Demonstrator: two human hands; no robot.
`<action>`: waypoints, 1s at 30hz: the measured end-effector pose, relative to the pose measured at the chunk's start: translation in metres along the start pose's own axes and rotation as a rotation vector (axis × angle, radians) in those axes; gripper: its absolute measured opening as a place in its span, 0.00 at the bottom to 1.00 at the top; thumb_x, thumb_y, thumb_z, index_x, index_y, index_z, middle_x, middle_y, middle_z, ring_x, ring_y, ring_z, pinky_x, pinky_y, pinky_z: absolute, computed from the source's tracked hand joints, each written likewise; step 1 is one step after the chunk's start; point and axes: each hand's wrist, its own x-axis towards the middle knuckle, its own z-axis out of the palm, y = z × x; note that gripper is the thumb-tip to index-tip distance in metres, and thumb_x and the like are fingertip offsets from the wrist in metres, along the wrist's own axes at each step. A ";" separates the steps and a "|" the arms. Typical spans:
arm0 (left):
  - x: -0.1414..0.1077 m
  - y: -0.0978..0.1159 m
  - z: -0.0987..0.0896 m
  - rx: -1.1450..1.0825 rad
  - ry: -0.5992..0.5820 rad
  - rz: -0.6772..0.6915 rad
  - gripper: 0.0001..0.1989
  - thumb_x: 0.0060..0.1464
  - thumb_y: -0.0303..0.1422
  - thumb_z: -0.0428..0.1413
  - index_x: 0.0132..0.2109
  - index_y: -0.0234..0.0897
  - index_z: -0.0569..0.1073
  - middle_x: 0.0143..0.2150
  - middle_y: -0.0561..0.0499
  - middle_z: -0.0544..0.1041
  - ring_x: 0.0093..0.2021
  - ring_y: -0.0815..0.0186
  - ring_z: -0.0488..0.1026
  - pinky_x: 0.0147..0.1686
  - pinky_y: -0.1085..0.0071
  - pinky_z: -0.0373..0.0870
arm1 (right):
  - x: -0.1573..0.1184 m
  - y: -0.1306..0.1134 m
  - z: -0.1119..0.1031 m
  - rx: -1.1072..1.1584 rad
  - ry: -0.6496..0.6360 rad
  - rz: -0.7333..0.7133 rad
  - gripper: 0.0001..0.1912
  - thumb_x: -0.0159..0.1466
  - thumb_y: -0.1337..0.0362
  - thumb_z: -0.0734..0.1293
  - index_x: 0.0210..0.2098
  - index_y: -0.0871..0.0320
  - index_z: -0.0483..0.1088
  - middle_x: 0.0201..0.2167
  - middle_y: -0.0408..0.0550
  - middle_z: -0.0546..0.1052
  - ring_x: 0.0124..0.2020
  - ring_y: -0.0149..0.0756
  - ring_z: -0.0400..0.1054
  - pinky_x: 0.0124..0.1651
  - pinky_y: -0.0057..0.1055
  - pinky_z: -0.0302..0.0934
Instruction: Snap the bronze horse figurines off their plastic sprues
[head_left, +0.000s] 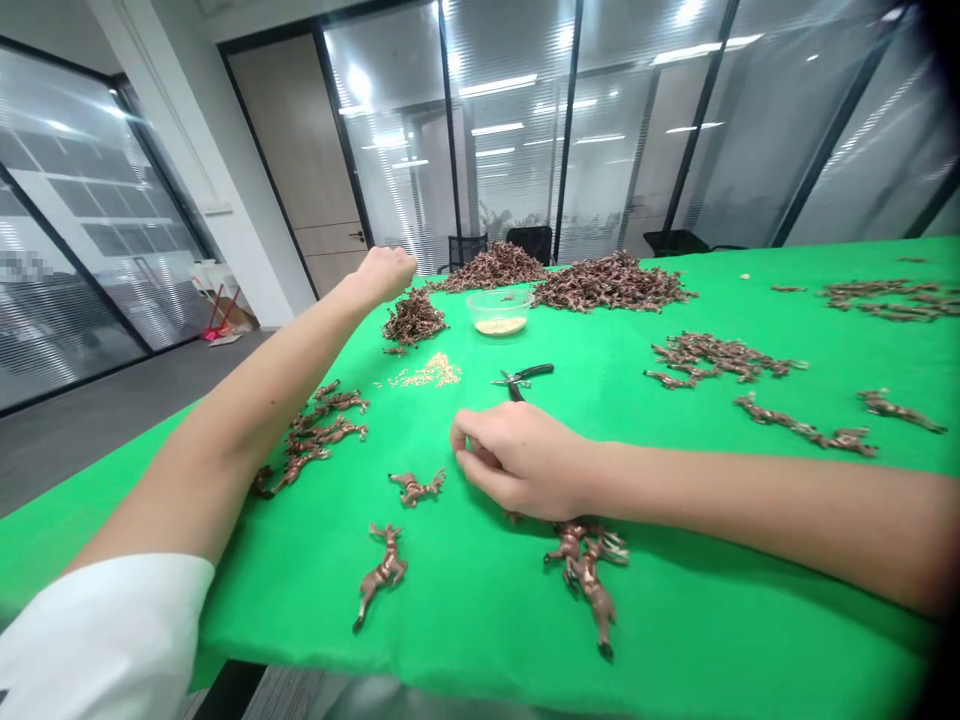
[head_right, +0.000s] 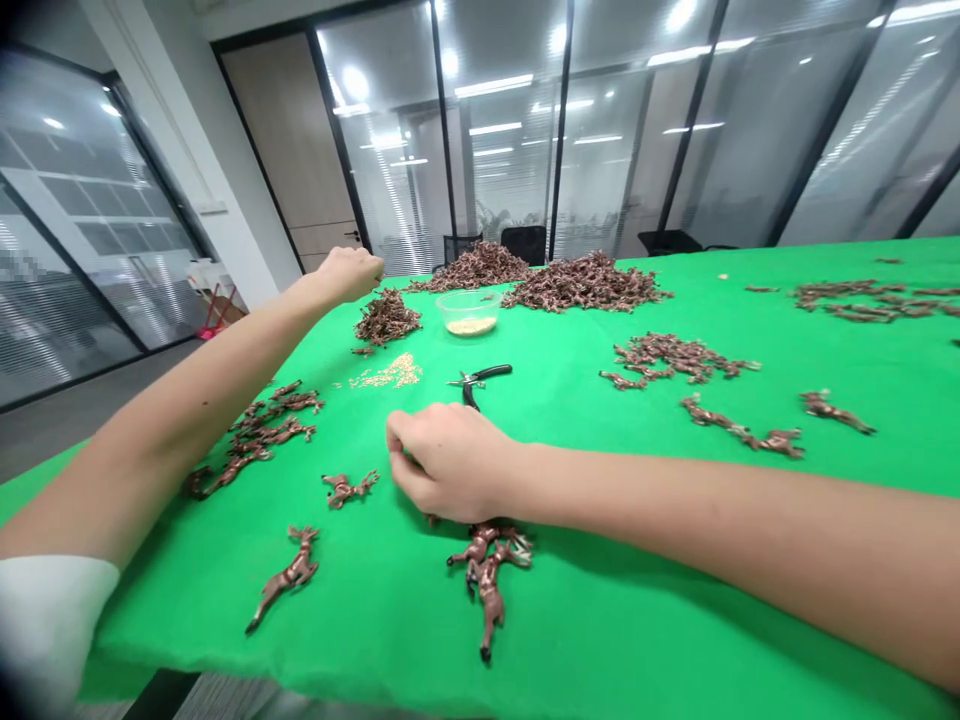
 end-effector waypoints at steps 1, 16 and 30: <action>0.003 0.001 0.002 0.010 0.007 0.007 0.18 0.61 0.28 0.48 0.53 0.29 0.77 0.51 0.34 0.76 0.53 0.48 0.73 0.55 0.55 0.65 | 0.000 0.000 0.000 0.002 -0.004 0.001 0.04 0.66 0.67 0.62 0.37 0.60 0.67 0.22 0.41 0.69 0.24 0.30 0.58 0.30 0.29 0.46; 0.005 0.009 0.017 -0.036 0.005 0.023 0.20 0.55 0.26 0.54 0.55 0.30 0.77 0.52 0.34 0.75 0.54 0.47 0.72 0.56 0.58 0.63 | 0.000 -0.002 -0.001 0.034 0.000 -0.011 0.02 0.66 0.68 0.62 0.36 0.60 0.66 0.22 0.40 0.68 0.23 0.29 0.57 0.30 0.29 0.46; -0.002 0.003 -0.021 -0.106 -0.089 0.044 0.22 0.48 0.31 0.62 0.53 0.37 0.79 0.50 0.45 0.76 0.55 0.53 0.69 0.58 0.63 0.60 | 0.002 0.001 0.001 0.033 0.011 -0.022 0.03 0.66 0.68 0.62 0.36 0.60 0.67 0.22 0.40 0.68 0.23 0.29 0.56 0.30 0.29 0.46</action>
